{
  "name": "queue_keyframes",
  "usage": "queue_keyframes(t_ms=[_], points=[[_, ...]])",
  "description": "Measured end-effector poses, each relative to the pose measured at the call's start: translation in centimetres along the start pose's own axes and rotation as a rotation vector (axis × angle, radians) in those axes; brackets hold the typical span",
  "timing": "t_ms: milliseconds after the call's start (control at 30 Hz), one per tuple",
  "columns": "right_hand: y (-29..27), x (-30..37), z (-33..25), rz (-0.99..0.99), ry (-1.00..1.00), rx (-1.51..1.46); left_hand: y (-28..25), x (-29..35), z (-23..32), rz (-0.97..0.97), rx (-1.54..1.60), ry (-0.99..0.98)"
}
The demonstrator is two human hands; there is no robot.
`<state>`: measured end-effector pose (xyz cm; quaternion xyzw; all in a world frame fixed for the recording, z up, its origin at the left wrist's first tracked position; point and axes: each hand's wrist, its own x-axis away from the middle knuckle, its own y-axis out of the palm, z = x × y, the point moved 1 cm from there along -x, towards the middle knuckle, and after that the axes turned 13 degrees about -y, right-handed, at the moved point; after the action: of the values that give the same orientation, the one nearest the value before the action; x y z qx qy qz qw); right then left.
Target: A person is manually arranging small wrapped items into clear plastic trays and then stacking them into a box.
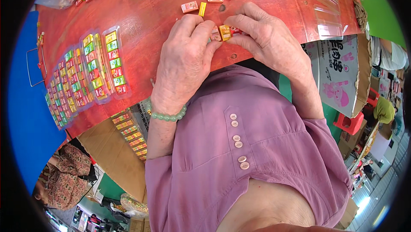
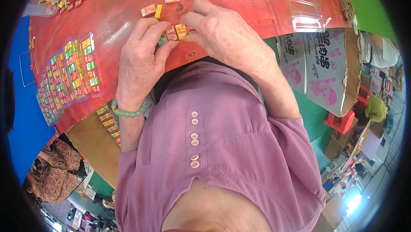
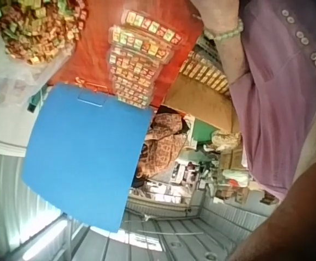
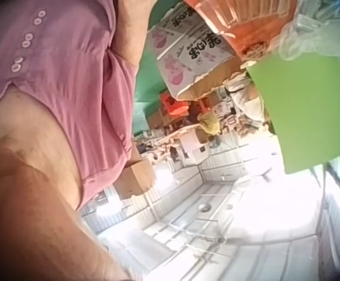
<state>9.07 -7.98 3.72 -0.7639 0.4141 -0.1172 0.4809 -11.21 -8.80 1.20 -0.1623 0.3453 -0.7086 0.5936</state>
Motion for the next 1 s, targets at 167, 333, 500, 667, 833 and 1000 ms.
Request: queue_keyframes(t_ms=[167,333,500,667,833,1000], points=[[-0.1,0.1,0.1,0.005,-0.04,0.002,0.2,0.0,0.1,0.011,-0.013,-0.006],[-0.2,0.1,0.4,0.018,-0.033,-0.022,0.1,0.3,0.0,0.03,0.0,-0.002],[-0.3,0.4,1.1,0.047,-0.005,0.041,-0.1,0.7,-0.2,0.084,0.079,-0.132],[-1.0,-0.5,0.2,0.08,0.0,0.078,-0.1,0.3,-0.1,0.107,0.032,-0.129],[-0.2,-3.2,1.3,0.183,-0.135,0.123,-0.7,0.6,-0.1,0.113,-0.01,-0.091],[0.5,-6.7,0.8,0.104,-0.209,0.161,-1.4,0.9,-1.4,0.218,-0.099,-0.24]])
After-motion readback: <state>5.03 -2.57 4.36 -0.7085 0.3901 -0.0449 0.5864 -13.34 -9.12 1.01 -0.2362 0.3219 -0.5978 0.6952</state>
